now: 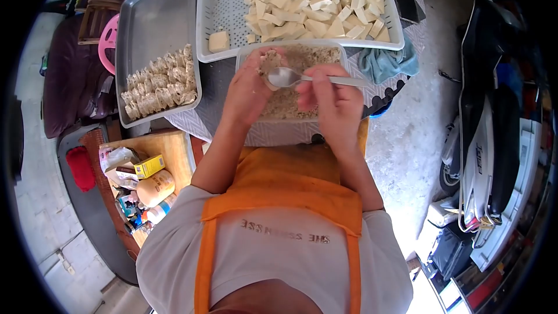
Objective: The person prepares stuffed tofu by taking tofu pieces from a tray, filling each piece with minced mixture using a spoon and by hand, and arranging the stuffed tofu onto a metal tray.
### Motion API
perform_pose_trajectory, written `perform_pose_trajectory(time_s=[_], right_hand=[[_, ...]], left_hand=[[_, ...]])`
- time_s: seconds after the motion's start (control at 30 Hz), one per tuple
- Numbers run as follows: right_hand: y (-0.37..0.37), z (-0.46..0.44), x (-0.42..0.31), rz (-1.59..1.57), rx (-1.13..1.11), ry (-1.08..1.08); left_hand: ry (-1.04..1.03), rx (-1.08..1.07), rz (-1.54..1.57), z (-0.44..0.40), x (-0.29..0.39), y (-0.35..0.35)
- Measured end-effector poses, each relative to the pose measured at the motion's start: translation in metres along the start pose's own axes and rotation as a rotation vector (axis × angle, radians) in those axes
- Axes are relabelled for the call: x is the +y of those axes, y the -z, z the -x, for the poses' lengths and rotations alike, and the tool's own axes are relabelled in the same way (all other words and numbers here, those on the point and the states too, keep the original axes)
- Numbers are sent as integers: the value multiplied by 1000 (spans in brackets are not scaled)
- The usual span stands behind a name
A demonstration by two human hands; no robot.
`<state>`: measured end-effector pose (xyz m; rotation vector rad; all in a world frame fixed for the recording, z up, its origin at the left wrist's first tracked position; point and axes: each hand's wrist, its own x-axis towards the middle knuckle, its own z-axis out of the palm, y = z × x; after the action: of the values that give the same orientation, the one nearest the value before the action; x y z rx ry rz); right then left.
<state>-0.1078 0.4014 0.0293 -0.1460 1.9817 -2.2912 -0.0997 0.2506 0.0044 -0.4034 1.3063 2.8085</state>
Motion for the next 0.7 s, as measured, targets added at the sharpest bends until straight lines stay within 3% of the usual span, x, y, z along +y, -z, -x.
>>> perform_pose_trajectory(time_s=[0.07,0.1,0.2,0.27,0.3,0.4,0.6,0.7], right_hand=[[-8,3,10,101,-25,31],[-7,5,14,310,-60,128],[-9,7,19,442,-91,310],[-3,7,18,127,-54,128],[3,6,17,-29,-37,37],[18,-2,8,-150,96,97],[34,-13,14,156,106,54],[25,-13,27,409,-82,43]], left_hand=[[9,26,51,1,0,-3],[34,16,71,1,-1,-1],[73,49,118,-1,-3,2],[61,152,134,2,2,-12],[26,100,55,1,2,-8],[-54,-6,-140,-2,1,5],[-25,-101,-152,0,0,14],[-56,-63,-120,1,-1,9]])
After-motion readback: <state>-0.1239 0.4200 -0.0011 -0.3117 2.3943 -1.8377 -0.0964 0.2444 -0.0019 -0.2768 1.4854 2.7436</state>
